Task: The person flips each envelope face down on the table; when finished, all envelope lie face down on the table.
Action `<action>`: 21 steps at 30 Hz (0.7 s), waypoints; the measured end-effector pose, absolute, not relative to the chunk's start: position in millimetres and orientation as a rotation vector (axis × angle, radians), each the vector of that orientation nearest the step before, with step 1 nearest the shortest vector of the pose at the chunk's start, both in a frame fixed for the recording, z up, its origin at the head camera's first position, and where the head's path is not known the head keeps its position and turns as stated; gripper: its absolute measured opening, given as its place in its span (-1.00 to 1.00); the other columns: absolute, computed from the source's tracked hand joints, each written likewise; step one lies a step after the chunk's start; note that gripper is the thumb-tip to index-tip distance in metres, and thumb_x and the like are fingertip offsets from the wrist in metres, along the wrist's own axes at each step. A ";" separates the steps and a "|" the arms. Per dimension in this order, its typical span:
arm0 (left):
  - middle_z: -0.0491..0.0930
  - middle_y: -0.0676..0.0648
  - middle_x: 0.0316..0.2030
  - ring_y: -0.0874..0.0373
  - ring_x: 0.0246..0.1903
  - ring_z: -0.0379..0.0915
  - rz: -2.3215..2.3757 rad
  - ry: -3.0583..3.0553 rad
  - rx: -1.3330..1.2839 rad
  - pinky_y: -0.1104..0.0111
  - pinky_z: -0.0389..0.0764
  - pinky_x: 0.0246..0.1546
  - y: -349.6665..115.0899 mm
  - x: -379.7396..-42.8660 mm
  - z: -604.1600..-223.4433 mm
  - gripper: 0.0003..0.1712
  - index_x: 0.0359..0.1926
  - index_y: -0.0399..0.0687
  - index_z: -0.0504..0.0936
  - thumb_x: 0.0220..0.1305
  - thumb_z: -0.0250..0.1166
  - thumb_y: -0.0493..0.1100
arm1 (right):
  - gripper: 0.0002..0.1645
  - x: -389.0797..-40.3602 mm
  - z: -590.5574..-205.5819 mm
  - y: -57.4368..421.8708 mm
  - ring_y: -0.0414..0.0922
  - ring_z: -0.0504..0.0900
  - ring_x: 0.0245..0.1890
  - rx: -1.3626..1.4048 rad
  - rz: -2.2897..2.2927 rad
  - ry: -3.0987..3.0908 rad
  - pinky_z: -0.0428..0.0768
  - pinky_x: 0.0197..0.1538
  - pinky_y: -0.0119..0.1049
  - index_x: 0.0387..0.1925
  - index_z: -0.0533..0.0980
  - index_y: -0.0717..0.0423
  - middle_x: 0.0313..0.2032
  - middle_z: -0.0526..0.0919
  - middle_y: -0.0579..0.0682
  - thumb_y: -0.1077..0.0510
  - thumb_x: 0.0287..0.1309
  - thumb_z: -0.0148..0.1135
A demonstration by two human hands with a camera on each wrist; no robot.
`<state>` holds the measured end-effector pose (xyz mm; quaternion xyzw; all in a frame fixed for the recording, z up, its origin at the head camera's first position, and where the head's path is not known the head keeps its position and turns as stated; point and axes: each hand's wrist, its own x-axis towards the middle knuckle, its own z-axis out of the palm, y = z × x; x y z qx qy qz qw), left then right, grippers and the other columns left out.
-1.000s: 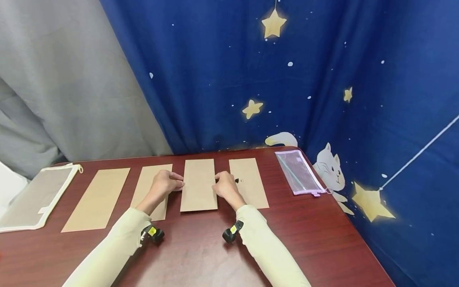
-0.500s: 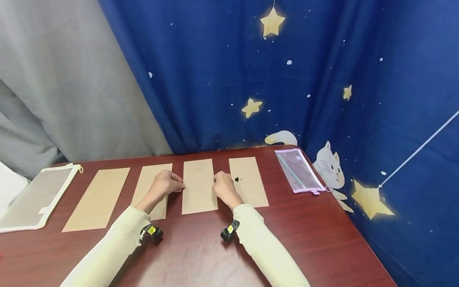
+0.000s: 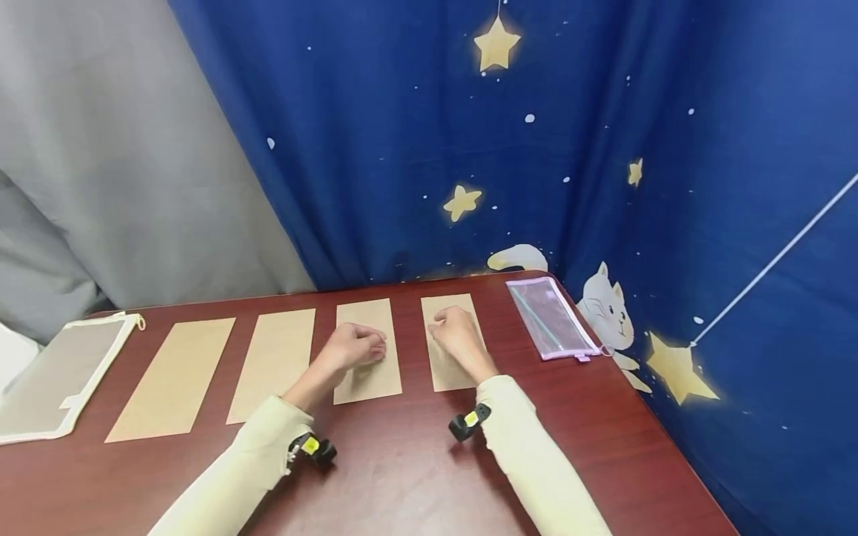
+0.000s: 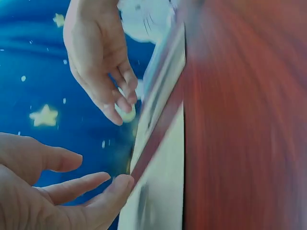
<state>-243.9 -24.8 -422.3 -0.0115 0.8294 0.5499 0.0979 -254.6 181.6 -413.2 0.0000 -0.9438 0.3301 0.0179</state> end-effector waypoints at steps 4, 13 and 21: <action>0.71 -0.33 -0.03 0.01 -0.08 0.73 1.696 2.318 0.013 0.31 0.76 -0.02 2.8 -241.7 -429.1 -0.66 0.04 -0.39 0.67 0.41 0.23 -0.20 | -0.62 -258.2 -410.7 219.6 0.16 0.62 0.19 -0.064 0.958 -2.942 0.62 0.23 0.03 0.01 0.69 0.23 0.10 0.70 0.20 0.08 0.28 0.24; 0.46 -0.40 0.24 -0.09 0.17 0.55 1.970 1.929 -0.168 0.22 0.63 0.26 40.0 -250.9 -432.8 -0.55 0.22 -0.59 0.43 0.44 0.12 -0.31 | -0.59 -255.1 -426.4 266.0 -0.17 0.54 -0.54 -0.265 1.394 -2.882 0.58 -0.47 -0.42 -0.23 0.62 0.51 -0.53 0.62 0.08 0.13 0.38 0.16; 0.30 -0.40 0.35 0.00 0.02 0.55 2.034 1.791 -0.245 0.32 0.67 0.19 46.0 -257.1 -427.3 -0.49 0.34 -0.57 0.27 0.50 0.02 -0.32 | -0.53 -254.0 -428.0 262.1 -0.22 0.59 -0.46 -0.371 1.639 -2.794 0.71 -0.33 -0.43 -0.03 0.55 0.57 -0.35 0.70 0.16 0.13 0.42 0.12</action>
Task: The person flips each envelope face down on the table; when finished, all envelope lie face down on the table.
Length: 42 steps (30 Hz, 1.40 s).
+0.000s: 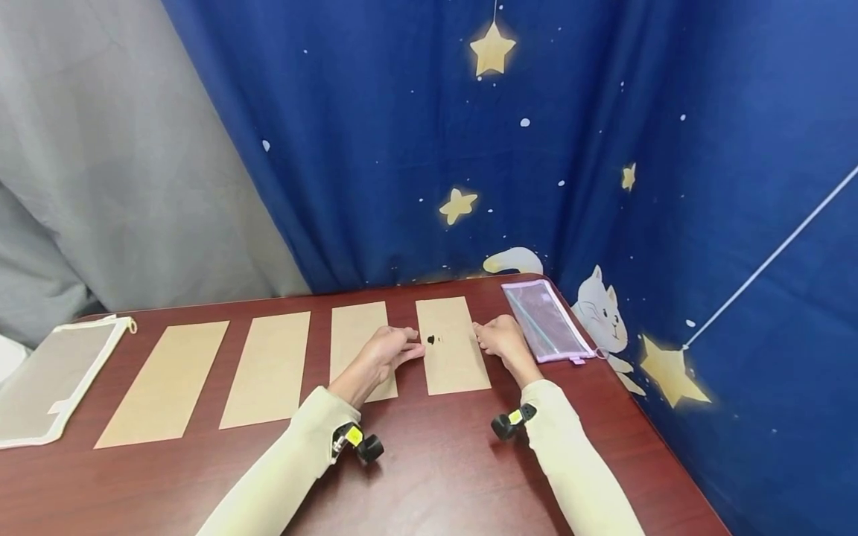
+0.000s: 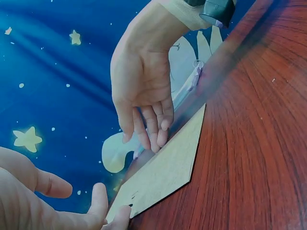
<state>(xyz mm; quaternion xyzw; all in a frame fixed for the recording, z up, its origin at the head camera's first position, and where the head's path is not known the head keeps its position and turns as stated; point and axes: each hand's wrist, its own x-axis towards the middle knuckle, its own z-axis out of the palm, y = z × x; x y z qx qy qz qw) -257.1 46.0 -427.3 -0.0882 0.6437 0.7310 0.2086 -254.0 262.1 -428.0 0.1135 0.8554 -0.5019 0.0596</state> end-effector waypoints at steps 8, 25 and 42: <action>0.32 -0.39 0.34 0.09 -0.12 0.52 2.049 1.761 -0.252 0.34 0.69 0.14 46.5 -259.8 -428.7 -0.53 0.29 -0.57 0.35 0.48 0.03 -0.35 | -0.65 -256.8 -429.1 258.9 -0.22 0.54 -0.50 0.379 -1.497 2.622 0.66 -0.40 -0.45 -0.17 0.63 0.51 -0.46 0.63 0.00 0.20 0.31 0.18; 0.71 -0.30 -0.22 0.21 -0.37 0.65 2.116 1.861 -0.232 0.33 0.77 -0.02 38.3 -264.1 -431.5 -0.74 -0.04 -0.62 0.61 0.26 0.21 -0.53 | -0.71 -261.8 -432.8 267.1 -0.31 0.56 -0.54 0.416 -1.806 2.406 0.68 -0.40 -0.54 -0.07 0.58 0.56 -0.56 0.62 -0.16 0.35 0.30 0.19; 0.76 -0.24 -0.26 0.19 -0.47 0.69 2.213 1.756 -0.152 0.32 0.80 -0.19 30.5 -274.3 -390.8 -0.71 -0.03 -0.55 0.66 0.20 0.32 -0.52 | -0.56 -255.8 -387.9 271.8 -0.40 0.59 -0.51 0.254 -1.938 2.307 0.66 -0.34 -0.63 0.16 0.42 0.65 -0.53 0.65 -0.26 0.41 0.33 0.12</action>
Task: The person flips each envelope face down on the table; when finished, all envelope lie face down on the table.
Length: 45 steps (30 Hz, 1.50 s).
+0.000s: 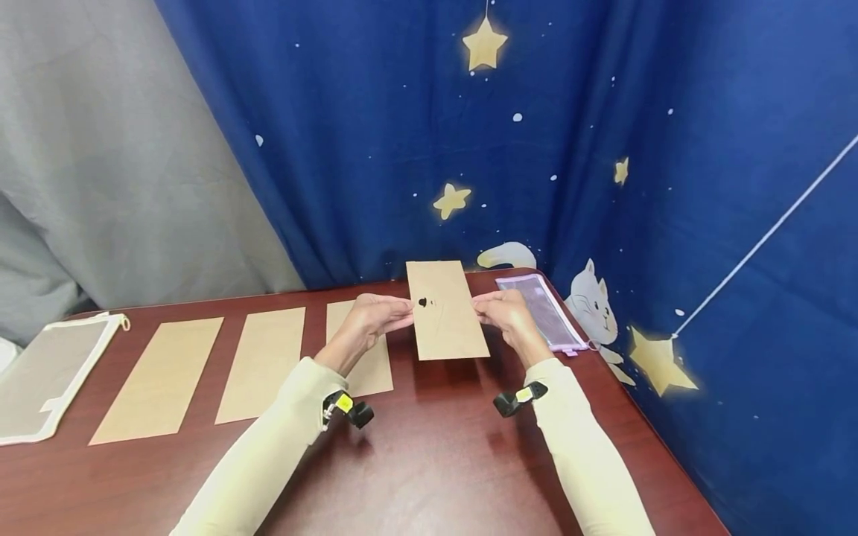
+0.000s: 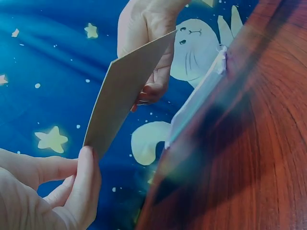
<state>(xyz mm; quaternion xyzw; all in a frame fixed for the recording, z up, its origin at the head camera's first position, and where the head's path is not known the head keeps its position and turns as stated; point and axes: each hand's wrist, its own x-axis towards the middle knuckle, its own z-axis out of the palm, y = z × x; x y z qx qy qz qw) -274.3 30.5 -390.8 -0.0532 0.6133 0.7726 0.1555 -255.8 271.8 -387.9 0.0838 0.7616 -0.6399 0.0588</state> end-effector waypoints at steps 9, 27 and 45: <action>0.76 -0.24 -0.26 0.19 -0.45 0.70 2.183 1.760 -0.143 0.31 0.79 -0.15 28.7 -276.4 -380.8 -0.70 -0.04 -0.55 0.65 0.17 0.33 -0.51 | -0.59 -255.7 -392.8 270.5 -0.37 0.58 -0.50 0.283 -1.924 2.251 0.68 -0.31 -0.60 0.14 0.46 0.58 -0.51 0.64 -0.26 0.39 0.34 0.15; 0.75 -0.25 -0.38 0.20 -0.57 0.66 2.110 1.864 -0.103 0.27 0.79 -0.18 32.8 -282.9 -343.9 -0.84 -0.21 -0.47 0.59 0.15 0.27 -0.51 | -0.76 -241.0 -385.5 231.9 -0.23 0.66 -0.49 0.109 -1.537 2.972 0.71 -0.34 -0.41 -0.19 0.69 0.41 -0.47 0.76 0.05 0.25 0.25 0.28; 0.76 -0.32 -0.35 0.27 -0.68 0.64 2.184 1.962 -0.121 0.36 0.80 -0.34 40.6 -279.9 -354.1 -0.84 -0.26 -0.53 0.67 0.10 0.32 -0.49 | -0.84 -196.3 -348.5 151.4 0.20 0.72 -0.46 -0.169 -0.409 3.614 0.75 -0.43 0.05 -0.49 0.67 0.26 -0.50 0.69 0.19 0.24 0.15 0.39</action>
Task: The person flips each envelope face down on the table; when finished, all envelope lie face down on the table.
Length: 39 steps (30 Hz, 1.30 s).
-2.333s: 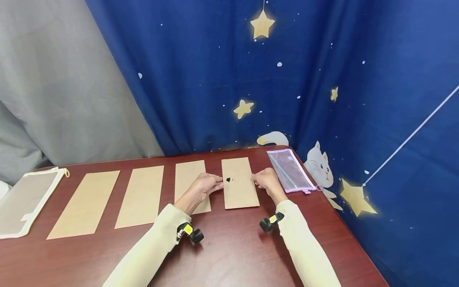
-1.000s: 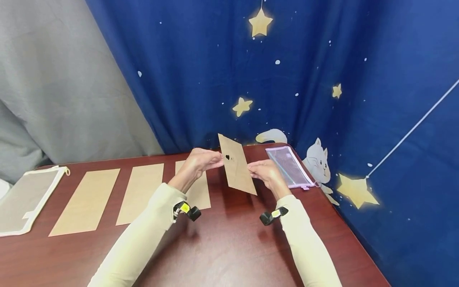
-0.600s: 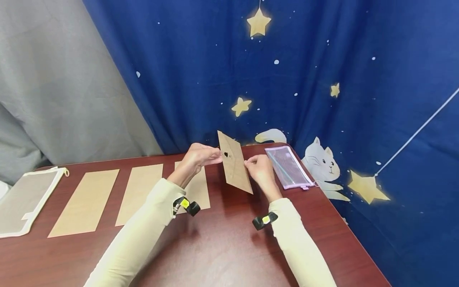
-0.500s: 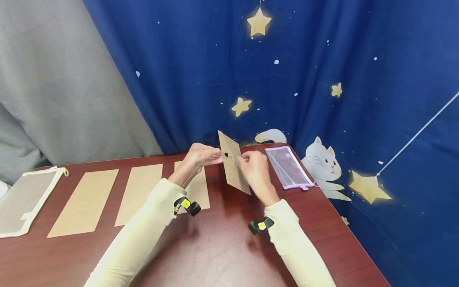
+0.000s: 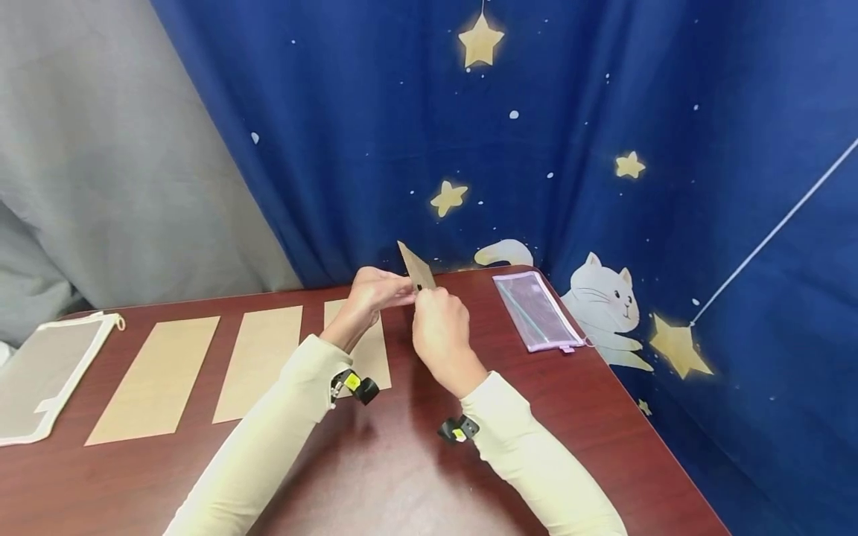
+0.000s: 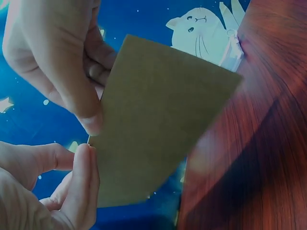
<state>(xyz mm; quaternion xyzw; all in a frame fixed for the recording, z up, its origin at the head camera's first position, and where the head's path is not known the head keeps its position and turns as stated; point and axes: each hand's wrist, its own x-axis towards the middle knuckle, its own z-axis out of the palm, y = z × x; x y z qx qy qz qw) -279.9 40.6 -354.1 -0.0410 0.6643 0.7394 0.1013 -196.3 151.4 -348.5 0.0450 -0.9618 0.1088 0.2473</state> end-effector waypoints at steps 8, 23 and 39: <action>0.76 -0.22 -0.48 0.21 -0.58 0.71 2.156 2.077 -0.068 0.28 0.81 -0.22 47.5 -277.7 -359.2 -0.87 -0.30 -0.46 0.75 0.12 0.32 -0.46 | -0.85 -198.4 -356.5 150.4 0.21 0.69 -0.49 0.052 0.204 -2.556 0.71 -0.48 0.05 -0.54 0.66 0.28 -0.52 0.63 0.18 0.30 0.10 0.33; 0.69 -0.31 -0.24 0.12 -0.42 0.69 2.076 1.779 -0.223 0.15 0.70 0.05 37.6 -283.8 -407.4 -0.66 0.12 -0.53 0.57 0.41 0.06 -0.48 | -0.82 -201.4 -336.6 159.6 0.24 0.72 -0.42 0.034 0.487 -2.536 0.74 -0.35 0.08 -0.52 0.69 0.23 -0.50 0.70 0.21 0.31 0.19 0.33; 0.73 -0.14 -0.30 0.25 -0.45 0.63 2.201 1.767 -0.244 0.38 0.80 -0.20 17.3 -287.1 -417.8 -0.61 0.06 -0.48 0.65 0.17 0.31 -0.59 | -0.84 -218.7 -327.9 196.8 0.12 0.69 -0.29 0.008 0.748 -2.716 0.66 -0.22 -0.05 -0.24 0.76 0.23 -0.29 0.80 0.17 0.29 0.17 0.33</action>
